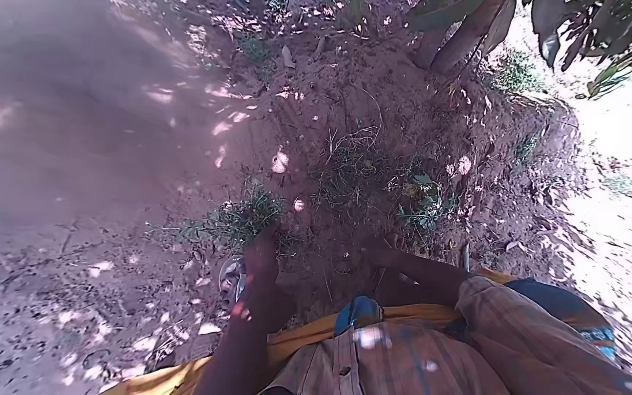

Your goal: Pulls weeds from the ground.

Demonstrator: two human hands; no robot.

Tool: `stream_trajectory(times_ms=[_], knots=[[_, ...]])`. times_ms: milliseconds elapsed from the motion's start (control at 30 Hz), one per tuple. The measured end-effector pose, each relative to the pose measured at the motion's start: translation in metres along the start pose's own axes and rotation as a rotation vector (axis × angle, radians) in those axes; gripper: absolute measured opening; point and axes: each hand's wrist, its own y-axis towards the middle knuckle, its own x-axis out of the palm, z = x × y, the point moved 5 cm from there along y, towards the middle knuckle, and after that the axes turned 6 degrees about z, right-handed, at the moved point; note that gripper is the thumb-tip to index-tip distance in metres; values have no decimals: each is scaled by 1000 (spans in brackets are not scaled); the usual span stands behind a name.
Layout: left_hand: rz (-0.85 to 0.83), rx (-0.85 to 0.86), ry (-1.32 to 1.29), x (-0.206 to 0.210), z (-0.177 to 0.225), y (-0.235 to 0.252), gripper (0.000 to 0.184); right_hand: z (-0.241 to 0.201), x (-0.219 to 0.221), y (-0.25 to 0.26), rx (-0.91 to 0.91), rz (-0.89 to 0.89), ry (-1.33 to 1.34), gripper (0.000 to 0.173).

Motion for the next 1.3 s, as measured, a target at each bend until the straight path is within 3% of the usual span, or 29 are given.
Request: stream_trajectory(times_ms=[133, 333, 467, 567, 700, 867, 933, 1033, 1067, 1167, 1233, 1300], knots=[[7, -14, -29, 1, 0, -1, 22, -22, 2, 5, -136, -97, -76, 38], [-13, 4, -61, 0, 0, 2, 17, 19, -20, 34, 42, 228, 1, 46], [-11, 10, -37, 1, -3, 2, 22, 6, -38, 16, 82, 203, -13, 49], [-9, 25, 11, 1, -5, 3, 22, -5, -23, 2, -65, 151, 62, 40], [-10, 15, 43, 2, -4, 2, 26, -33, 11, 13, -318, -16, -18, 41], [-6, 13, 10, 1, -7, 5, 27, -56, 21, 9, -489, -92, 261, 31], [-9, 5, 4, 1, -5, 3, 27, -45, 13, 11, -403, -64, 374, 29], [17, -16, 20, -2, -1, 0, 24, -3, 3, 19, -186, 156, 449, 37], [19, -17, 22, -2, 0, -1, 23, 15, 1, 22, -139, 258, 442, 40], [14, -21, -9, -3, 5, -5, 21, 36, -23, 22, 131, 302, 290, 44], [20, -13, -22, -2, 1, -2, 18, 28, -42, 17, 155, 357, 162, 42], [2, -11, -25, 0, -1, 0, 18, 17, -47, 23, 38, 415, 126, 38]])
